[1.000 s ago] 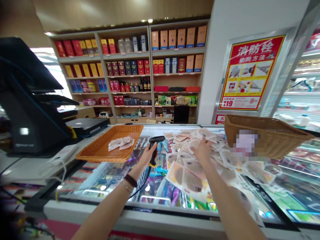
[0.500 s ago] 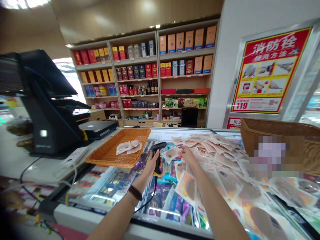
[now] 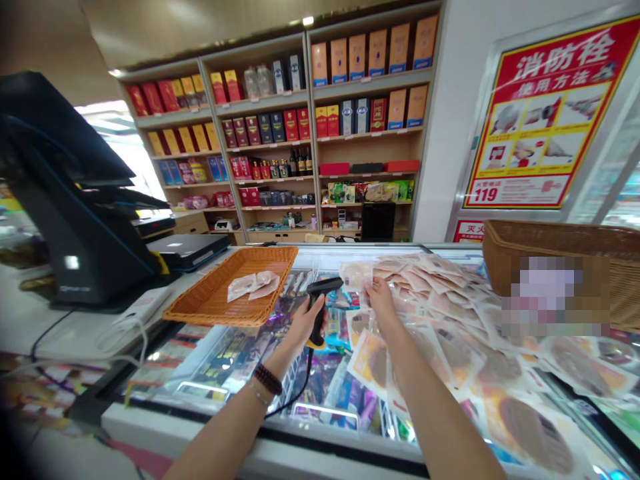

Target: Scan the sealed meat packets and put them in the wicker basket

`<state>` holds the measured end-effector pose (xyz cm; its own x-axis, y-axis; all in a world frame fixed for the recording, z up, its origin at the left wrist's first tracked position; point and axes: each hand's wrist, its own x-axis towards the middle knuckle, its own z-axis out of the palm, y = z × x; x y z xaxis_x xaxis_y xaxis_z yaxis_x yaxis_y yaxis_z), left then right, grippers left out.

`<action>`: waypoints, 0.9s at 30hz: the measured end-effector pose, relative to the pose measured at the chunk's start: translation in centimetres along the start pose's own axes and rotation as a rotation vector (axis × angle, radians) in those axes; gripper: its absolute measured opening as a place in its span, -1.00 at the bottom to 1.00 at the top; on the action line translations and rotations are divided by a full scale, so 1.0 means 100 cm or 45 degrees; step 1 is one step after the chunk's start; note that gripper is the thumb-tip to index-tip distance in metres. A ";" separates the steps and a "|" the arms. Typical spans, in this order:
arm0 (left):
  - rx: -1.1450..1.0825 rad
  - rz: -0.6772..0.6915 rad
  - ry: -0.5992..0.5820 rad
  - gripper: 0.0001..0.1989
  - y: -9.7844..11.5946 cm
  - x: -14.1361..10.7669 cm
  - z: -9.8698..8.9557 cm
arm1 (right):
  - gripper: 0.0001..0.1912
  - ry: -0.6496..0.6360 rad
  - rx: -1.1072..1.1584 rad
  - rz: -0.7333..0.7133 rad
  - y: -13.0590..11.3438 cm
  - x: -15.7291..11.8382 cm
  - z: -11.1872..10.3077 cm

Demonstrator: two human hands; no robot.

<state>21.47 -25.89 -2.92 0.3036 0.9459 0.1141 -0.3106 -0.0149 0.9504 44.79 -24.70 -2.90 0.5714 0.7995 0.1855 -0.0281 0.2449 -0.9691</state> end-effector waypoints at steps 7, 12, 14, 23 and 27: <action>0.059 0.005 -0.139 -0.26 0.008 -0.005 -0.003 | -0.50 0.080 0.093 0.000 0.001 0.004 0.000; 0.024 -0.015 -0.150 -0.26 0.012 -0.007 -0.002 | -0.46 0.075 0.106 0.034 0.000 0.001 0.000; 0.022 -0.014 -0.145 -0.26 0.013 -0.007 -0.002 | -0.46 0.045 0.092 0.018 -0.001 0.000 0.000; 0.021 -0.013 -0.126 -0.23 0.008 -0.005 -0.002 | -0.51 0.055 0.121 -0.006 -0.003 0.001 0.002; 0.003 0.008 -0.097 -0.24 0.011 -0.005 0.001 | -0.53 0.092 0.150 0.049 -0.007 0.001 0.003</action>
<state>21.05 -26.45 -1.95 0.3697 0.9183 0.1414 -0.3105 -0.0214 0.9503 44.60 -24.64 -2.16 0.6252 0.7691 0.1324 -0.1448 0.2810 -0.9487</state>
